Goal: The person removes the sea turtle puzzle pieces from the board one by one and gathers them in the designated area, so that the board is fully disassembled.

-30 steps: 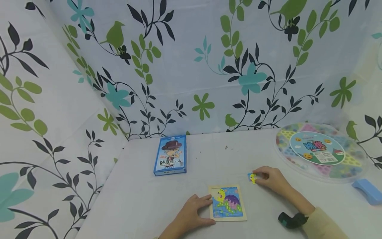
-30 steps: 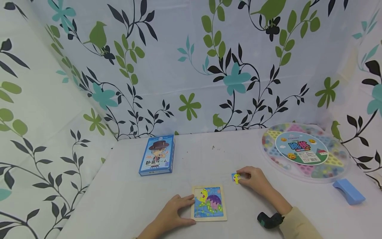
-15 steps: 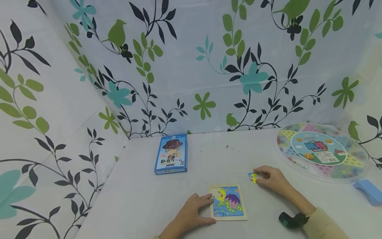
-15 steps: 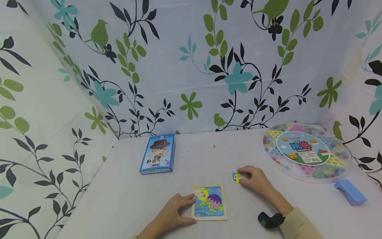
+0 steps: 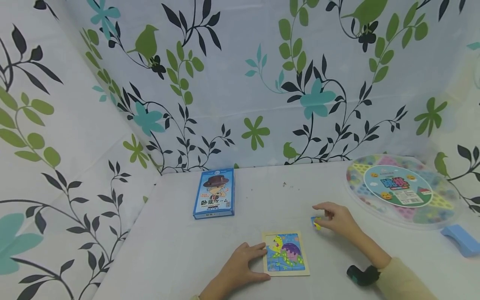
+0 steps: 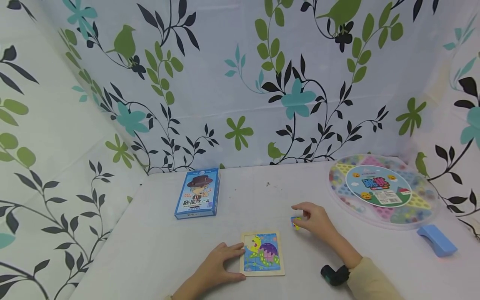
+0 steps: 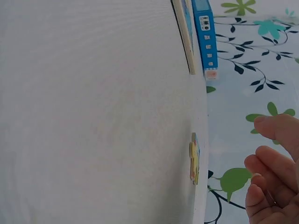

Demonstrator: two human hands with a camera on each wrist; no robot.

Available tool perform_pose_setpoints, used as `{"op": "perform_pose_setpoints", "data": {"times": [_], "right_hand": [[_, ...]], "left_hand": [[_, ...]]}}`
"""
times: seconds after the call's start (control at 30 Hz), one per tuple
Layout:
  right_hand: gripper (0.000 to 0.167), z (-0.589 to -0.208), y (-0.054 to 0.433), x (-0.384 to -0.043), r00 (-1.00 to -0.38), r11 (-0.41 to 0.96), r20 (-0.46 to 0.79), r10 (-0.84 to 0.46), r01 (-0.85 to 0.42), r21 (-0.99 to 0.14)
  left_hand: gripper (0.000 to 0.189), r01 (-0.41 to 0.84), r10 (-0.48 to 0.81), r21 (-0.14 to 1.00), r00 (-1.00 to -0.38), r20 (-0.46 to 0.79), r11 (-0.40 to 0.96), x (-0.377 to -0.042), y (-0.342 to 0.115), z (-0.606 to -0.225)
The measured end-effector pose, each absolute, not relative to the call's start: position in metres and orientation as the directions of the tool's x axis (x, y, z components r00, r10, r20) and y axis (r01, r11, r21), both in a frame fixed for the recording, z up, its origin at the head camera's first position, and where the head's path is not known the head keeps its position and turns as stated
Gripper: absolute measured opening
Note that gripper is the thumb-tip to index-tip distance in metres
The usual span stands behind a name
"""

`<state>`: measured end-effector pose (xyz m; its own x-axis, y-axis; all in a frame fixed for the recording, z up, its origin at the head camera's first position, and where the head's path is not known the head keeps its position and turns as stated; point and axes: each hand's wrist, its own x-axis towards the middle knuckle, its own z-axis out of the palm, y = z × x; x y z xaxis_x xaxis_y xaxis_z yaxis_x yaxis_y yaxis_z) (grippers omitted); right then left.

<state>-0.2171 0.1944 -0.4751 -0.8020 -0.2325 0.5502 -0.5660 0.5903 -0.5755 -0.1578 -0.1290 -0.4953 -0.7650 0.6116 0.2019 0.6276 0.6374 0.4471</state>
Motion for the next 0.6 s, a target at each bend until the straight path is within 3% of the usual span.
{"op": "perform_pose_setpoints", "data": {"times": [0.17, 0.6], "right_hand": [[0.032, -0.464, 0.182, -0.215, -0.776, 0.57, 0.576, -0.257, -0.603, -0.558], [0.028, -0.449, 0.143, -0.21, -0.807, 0.504, 0.51, -0.297, -0.586, -0.634]], "left_hand": [[0.064, 0.641, 0.62, 0.437, -0.756, 0.212, 0.632, -0.158, -0.129, -0.495], [0.061, 0.67, 0.645, 0.409, -0.732, 0.221, 0.62, -0.158, -0.128, -0.495]]}}
